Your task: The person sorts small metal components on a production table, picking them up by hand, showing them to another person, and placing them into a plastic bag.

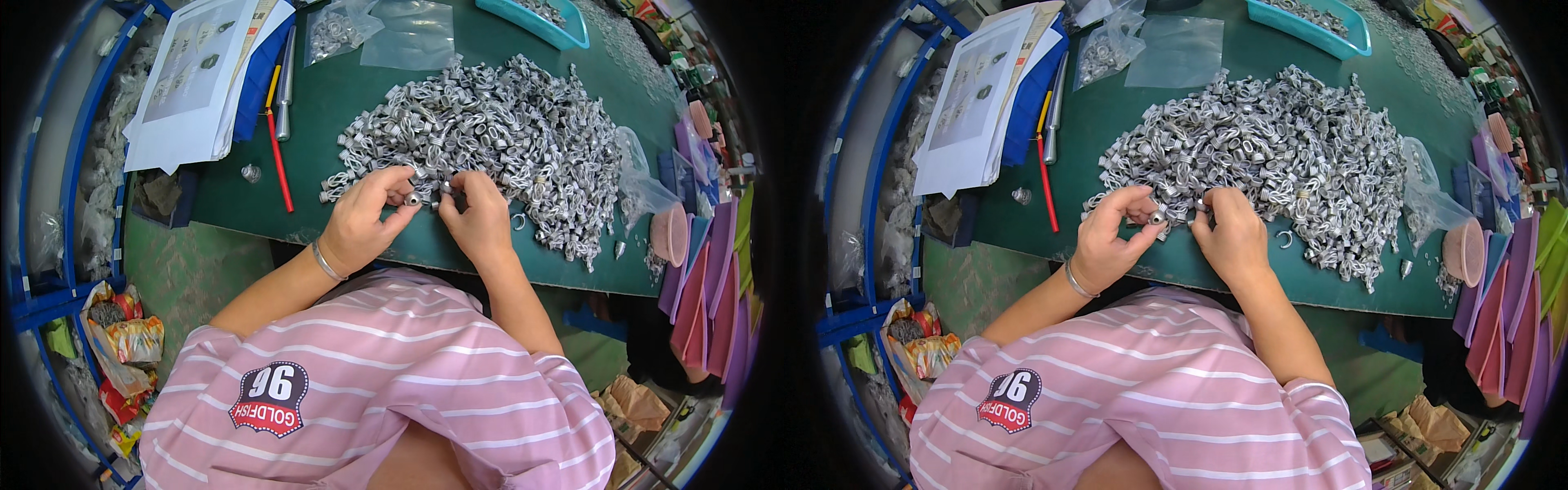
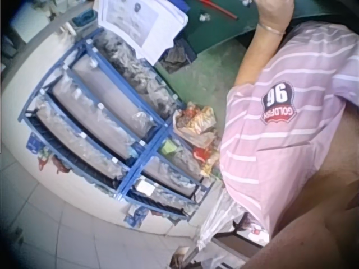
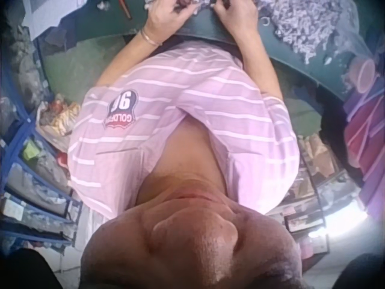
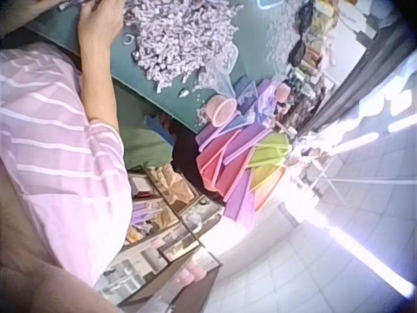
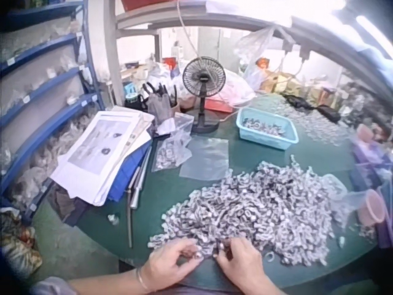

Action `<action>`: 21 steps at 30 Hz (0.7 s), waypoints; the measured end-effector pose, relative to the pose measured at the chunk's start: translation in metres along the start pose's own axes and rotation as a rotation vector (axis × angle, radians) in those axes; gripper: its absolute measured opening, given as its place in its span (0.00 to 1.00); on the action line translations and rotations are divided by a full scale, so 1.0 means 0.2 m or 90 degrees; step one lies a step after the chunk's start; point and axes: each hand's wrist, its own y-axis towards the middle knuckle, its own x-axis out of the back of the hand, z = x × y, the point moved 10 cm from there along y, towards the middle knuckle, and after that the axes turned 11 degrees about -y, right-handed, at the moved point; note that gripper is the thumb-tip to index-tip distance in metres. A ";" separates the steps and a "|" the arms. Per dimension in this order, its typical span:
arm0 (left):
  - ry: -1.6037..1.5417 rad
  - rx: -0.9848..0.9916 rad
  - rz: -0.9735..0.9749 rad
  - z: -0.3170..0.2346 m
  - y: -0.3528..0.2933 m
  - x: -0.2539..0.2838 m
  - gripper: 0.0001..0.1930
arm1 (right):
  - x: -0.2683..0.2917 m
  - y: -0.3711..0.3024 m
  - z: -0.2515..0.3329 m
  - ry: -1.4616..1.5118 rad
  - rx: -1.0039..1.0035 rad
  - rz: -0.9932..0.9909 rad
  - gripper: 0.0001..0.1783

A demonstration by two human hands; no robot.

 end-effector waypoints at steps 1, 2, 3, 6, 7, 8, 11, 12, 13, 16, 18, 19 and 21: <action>0.004 0.003 0.000 0.00 0.01 0.00 0.24 | -0.01 -0.01 -0.01 0.019 0.007 0.001 0.09; 0.008 0.001 0.000 -0.01 0.01 0.00 0.22 | -0.01 -0.01 -0.02 0.046 0.011 -0.002 0.09; 0.012 0.000 -0.001 -0.02 0.01 0.00 0.21 | -0.01 -0.02 -0.02 0.073 0.015 -0.006 0.09; 0.049 -0.029 0.043 -0.03 0.02 -0.03 0.14 | -0.01 -0.01 0.00 0.087 0.055 0.002 0.09; 0.057 -0.023 0.059 -0.02 0.02 -0.05 0.13 | -0.01 -0.01 0.01 0.081 0.073 0.007 0.09; 0.066 -0.016 0.075 0.00 0.02 -0.07 0.12 | -0.01 0.00 0.01 0.073 0.053 0.011 0.09; 0.089 -0.022 0.091 0.02 0.02 -0.10 0.10 | -0.02 -0.01 0.02 0.026 0.016 -0.002 0.10; 0.096 -0.029 0.092 0.02 0.01 -0.10 0.10 | -0.01 -0.01 0.03 -0.006 0.018 -0.022 0.10; 0.097 -0.026 0.092 0.03 0.01 -0.11 0.10 | 0.00 -0.01 0.04 -0.037 0.020 -0.043 0.11; 0.103 -0.022 0.088 0.04 0.01 -0.11 0.10 | 0.01 -0.01 0.08 -0.077 0.015 -0.053 0.11; 0.108 -0.030 0.077 0.03 0.01 -0.11 0.10 | 0.01 -0.01 0.10 -0.060 0.040 -0.070 0.09; 0.105 -0.026 0.077 0.04 0.02 -0.11 0.10 | 0.01 -0.01 0.11 -0.052 0.053 -0.078 0.09; 0.097 -0.017 0.078 0.05 0.01 -0.12 0.10 | 0.00 -0.01 0.10 -0.031 0.048 -0.097 0.07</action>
